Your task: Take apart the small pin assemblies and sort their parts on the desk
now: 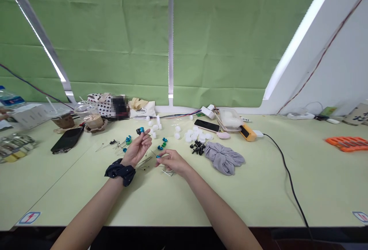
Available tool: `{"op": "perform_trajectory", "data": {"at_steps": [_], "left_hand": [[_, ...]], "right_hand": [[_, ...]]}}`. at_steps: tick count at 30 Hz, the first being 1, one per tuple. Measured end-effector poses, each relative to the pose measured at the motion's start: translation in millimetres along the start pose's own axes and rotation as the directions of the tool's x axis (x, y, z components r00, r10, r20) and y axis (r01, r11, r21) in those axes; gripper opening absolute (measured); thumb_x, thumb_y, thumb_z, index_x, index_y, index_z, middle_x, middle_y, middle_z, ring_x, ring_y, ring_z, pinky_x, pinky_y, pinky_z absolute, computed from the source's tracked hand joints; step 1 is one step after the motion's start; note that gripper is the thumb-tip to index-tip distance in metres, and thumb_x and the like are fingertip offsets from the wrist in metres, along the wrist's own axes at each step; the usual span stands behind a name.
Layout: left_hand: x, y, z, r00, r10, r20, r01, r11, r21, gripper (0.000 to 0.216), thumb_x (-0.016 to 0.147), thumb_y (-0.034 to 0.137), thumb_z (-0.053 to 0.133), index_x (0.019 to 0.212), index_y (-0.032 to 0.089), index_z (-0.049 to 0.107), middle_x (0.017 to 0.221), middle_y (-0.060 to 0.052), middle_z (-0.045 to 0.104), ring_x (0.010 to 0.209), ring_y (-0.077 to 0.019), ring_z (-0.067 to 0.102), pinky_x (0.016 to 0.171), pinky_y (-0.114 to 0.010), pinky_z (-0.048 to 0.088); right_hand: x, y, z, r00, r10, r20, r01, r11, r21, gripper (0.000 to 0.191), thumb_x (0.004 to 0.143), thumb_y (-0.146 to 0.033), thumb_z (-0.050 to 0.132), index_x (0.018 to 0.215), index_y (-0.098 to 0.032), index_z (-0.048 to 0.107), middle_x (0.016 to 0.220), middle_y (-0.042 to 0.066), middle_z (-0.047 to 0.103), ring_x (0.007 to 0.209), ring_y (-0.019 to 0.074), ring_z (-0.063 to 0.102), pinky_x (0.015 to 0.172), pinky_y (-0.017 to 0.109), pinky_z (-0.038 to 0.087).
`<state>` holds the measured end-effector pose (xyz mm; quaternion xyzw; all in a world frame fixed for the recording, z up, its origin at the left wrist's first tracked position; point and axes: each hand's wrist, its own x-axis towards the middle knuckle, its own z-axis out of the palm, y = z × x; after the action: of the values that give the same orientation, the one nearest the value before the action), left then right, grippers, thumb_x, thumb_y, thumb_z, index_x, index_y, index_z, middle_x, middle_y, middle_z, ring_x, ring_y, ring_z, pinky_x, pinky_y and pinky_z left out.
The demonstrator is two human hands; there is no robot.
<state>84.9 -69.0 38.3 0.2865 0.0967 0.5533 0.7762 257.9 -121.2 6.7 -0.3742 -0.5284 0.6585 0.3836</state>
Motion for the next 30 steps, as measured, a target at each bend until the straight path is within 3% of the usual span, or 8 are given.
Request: {"op": "perform_trajectory", "data": {"at_steps": [2, 5, 8, 11, 16, 21, 25, 30], "left_hand": [[-0.9, -0.3, -2.1, 0.999, -0.037, -0.016, 0.039, 0.988, 0.151, 0.016, 0.086, 0.017, 0.052, 0.097, 0.009, 0.060, 0.070, -0.001, 0.052, 0.069, -0.0089, 0.056, 0.069, -0.025, 0.050], [-4.1, -2.6, -2.2, 0.994, -0.108, -0.014, 0.106, 0.940, 0.323, 0.017, 0.082, 0.024, 0.058, 0.093, 0.011, 0.063, 0.099, -0.009, 0.060, 0.097, -0.0215, 0.058, 0.084, -0.040, 0.048], [-6.9, -5.0, -1.9, 0.985, -0.175, 0.002, 0.157, 0.885, 0.438, 0.023, 0.082, 0.032, 0.059, 0.094, 0.013, 0.064, 0.117, -0.013, 0.055, 0.109, -0.0267, 0.052, 0.086, -0.043, 0.046], [-7.7, -6.0, -3.6, 0.957, -0.289, -0.013, 0.242, 0.775, 0.584, 0.031, 0.082, 0.039, 0.056, 0.097, 0.014, 0.064, 0.118, -0.014, 0.056, 0.113, -0.0271, 0.049, 0.084, -0.039, 0.045], [-10.3, -8.2, -2.6, 0.890, -0.455, -0.007, 0.291, 0.557, 0.778, 0.039, 0.082, 0.046, 0.052, 0.099, 0.013, 0.064, 0.097, -0.014, 0.066, 0.098, -0.0221, 0.055, 0.075, -0.029, 0.042], [-14.8, -13.1, 3.6, 0.809, -0.586, 0.057, 0.337, 0.540, 0.772, 0.040, 0.080, 0.049, 0.053, 0.083, 0.011, 0.063, 0.071, -0.005, 0.057, 0.065, -0.0137, 0.053, 0.058, -0.025, 0.040], [-14.1, -16.2, 3.4, 0.859, -0.509, 0.053, 0.290, 0.570, 0.769, 0.038, 0.080, 0.047, 0.054, 0.092, 0.012, 0.061, 0.055, 0.005, 0.037, 0.047, -0.0057, 0.029, 0.047, -0.019, 0.027], [-12.1, -17.9, 2.1, 0.924, -0.382, 0.027, 0.238, 0.626, 0.743, 0.038, 0.081, 0.046, 0.053, 0.093, 0.011, 0.059, 0.058, 0.003, 0.041, 0.049, -0.0060, 0.029, 0.046, -0.019, 0.024]], "right_hand": [[0.4, -3.1, -3.9, 0.991, -0.062, -0.116, 0.058, 0.998, -0.035, 0.036, 0.064, -0.042, 0.071, 0.087, -0.016, 0.056, 0.072, 0.003, 0.065, 0.041, 0.0026, 0.030, 0.039, 0.018, 0.020], [1.8, -6.8, -10.9, 0.948, -0.165, -0.274, 0.144, 0.985, -0.092, 0.034, 0.066, -0.043, 0.068, 0.084, -0.016, 0.059, 0.069, 0.001, 0.060, 0.043, 0.0040, 0.034, 0.039, 0.018, 0.023], [3.0, -8.2, -15.8, 0.914, -0.235, -0.331, 0.197, 0.969, -0.147, 0.033, 0.068, -0.045, 0.066, 0.081, -0.016, 0.061, 0.065, 0.000, 0.056, 0.045, 0.0057, 0.038, 0.039, 0.019, 0.025], [3.6, -8.5, -17.1, 0.892, -0.304, -0.335, 0.235, 0.944, -0.231, 0.031, 0.069, -0.045, 0.064, 0.077, -0.015, 0.062, 0.065, 0.001, 0.056, 0.048, 0.0079, 0.044, 0.040, 0.020, 0.029], [2.9, -9.5, -16.0, 0.866, -0.383, -0.320, 0.302, 0.913, -0.275, 0.030, 0.069, -0.043, 0.065, 0.080, -0.016, 0.062, 0.074, 0.004, 0.064, 0.064, 0.0152, 0.060, 0.056, 0.025, 0.044], [1.7, -10.1, -17.9, 0.861, -0.401, -0.313, 0.331, 0.908, -0.256, 0.033, 0.067, -0.041, 0.068, 0.088, -0.017, 0.062, 0.078, 0.004, 0.063, 0.070, 0.0153, 0.060, 0.064, 0.027, 0.047], [3.3, -9.0, -20.2, 0.866, -0.370, -0.335, 0.320, 0.927, -0.197, 0.037, 0.066, -0.040, 0.069, 0.094, -0.017, 0.060, 0.077, 0.002, 0.059, 0.062, 0.0110, 0.053, 0.052, 0.022, 0.040], [8.6, -6.1, -22.7, 0.867, -0.308, -0.391, 0.333, 0.943, -0.005, 0.037, 0.068, -0.046, 0.065, 0.091, -0.017, 0.057, 0.081, 0.003, 0.055, 0.051, 0.0058, 0.042, 0.048, 0.022, 0.039]]}}
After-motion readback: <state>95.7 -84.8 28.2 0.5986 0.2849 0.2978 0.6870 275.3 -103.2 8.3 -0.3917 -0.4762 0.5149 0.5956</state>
